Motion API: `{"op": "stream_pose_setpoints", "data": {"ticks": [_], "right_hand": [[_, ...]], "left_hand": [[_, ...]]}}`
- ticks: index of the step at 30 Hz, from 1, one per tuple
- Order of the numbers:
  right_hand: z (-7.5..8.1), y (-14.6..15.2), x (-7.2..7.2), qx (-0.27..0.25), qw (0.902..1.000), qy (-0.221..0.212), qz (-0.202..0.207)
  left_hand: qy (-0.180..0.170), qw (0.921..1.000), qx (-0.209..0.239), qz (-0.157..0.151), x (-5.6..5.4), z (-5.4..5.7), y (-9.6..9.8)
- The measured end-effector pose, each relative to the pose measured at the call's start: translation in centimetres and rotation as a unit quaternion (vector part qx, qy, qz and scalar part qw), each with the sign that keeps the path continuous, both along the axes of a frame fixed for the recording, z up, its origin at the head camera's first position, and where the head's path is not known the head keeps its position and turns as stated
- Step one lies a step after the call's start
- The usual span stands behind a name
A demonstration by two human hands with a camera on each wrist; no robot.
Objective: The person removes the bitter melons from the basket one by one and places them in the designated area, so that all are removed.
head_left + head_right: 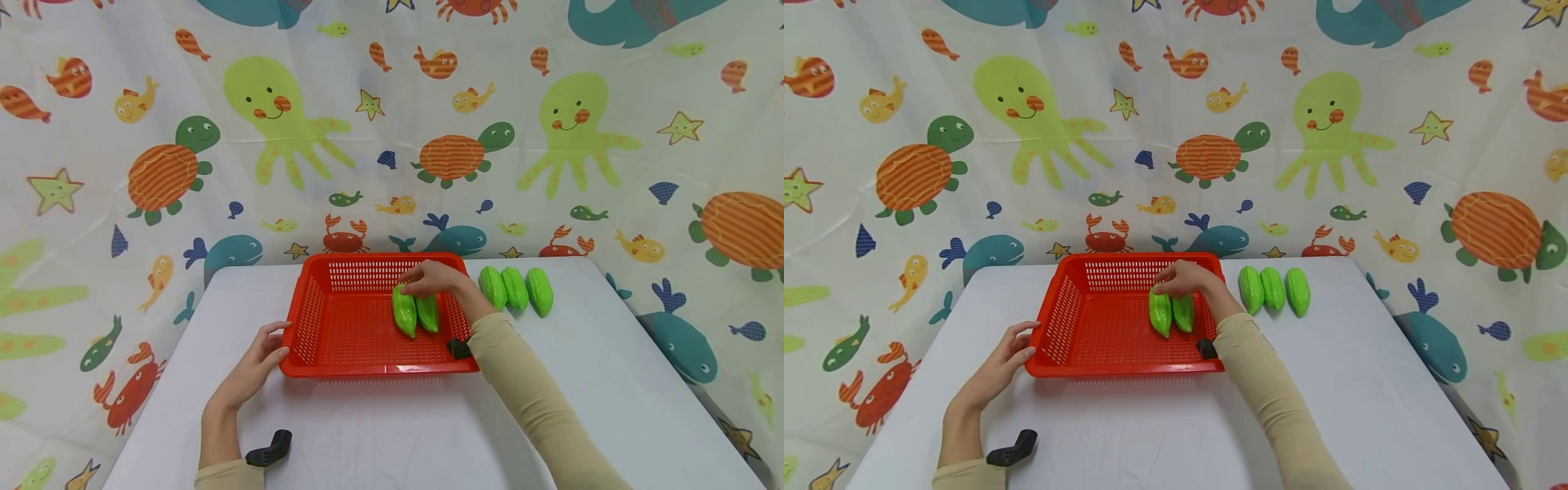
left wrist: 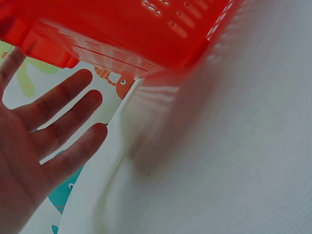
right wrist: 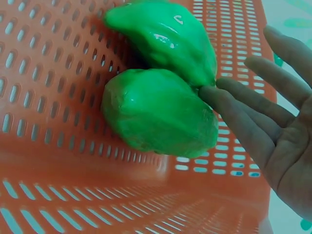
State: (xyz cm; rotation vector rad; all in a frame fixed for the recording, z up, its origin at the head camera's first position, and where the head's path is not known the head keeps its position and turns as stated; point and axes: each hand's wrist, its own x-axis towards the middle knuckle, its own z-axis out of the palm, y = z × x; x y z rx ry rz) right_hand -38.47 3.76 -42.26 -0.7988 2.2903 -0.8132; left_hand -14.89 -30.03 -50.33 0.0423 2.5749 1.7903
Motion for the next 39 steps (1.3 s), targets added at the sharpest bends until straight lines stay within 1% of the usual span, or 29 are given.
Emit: {"op": "stream_pose_setpoints", "data": {"ticks": [7, 13, 18, 22, 29, 33, 36, 39], "right_hand": [[-0.2, -0.2, 0.0, 0.005, 1.0000, -0.005, -0.004], [-0.5, -0.5, 0.0, -0.001, 0.9999, -0.012, 0.005], [-0.6, -0.8, 0.2, -0.001, 0.9998, 0.003, 0.017], [-0.5, -0.8, 0.3, 0.004, 0.9998, 0.006, 0.017], [-0.6, -0.9, 0.1, 0.025, 0.9981, 0.046, 0.032], [-0.9, -1.0, 0.1, 0.035, 0.9971, 0.056, 0.038], [-1.1, -1.3, 0.2, 0.042, 0.9953, 0.073, 0.047], [-1.2, -1.6, 0.3, 0.044, 0.9946, 0.081, 0.047]], "left_hand": [[-0.003, 0.9999, 0.009, -0.004, 0.0, 0.1, 0.0], [-0.002, 0.9999, 0.012, -0.004, 0.2, 0.2, 0.0], [0.000, 0.9999, 0.011, -0.003, 0.2, 0.1, 0.0], [0.001, 0.9999, 0.014, -0.004, 0.2, 0.1, 0.0], [0.001, 0.9999, 0.013, -0.004, 0.2, 0.0, 0.1], [0.004, 0.9999, 0.013, -0.006, 0.2, 0.0, 0.1], [0.005, 0.9999, 0.013, -0.006, 0.2, -0.1, 0.1], [0.005, 0.9999, 0.011, -0.005, 0.2, -0.1, 0.1]]}}
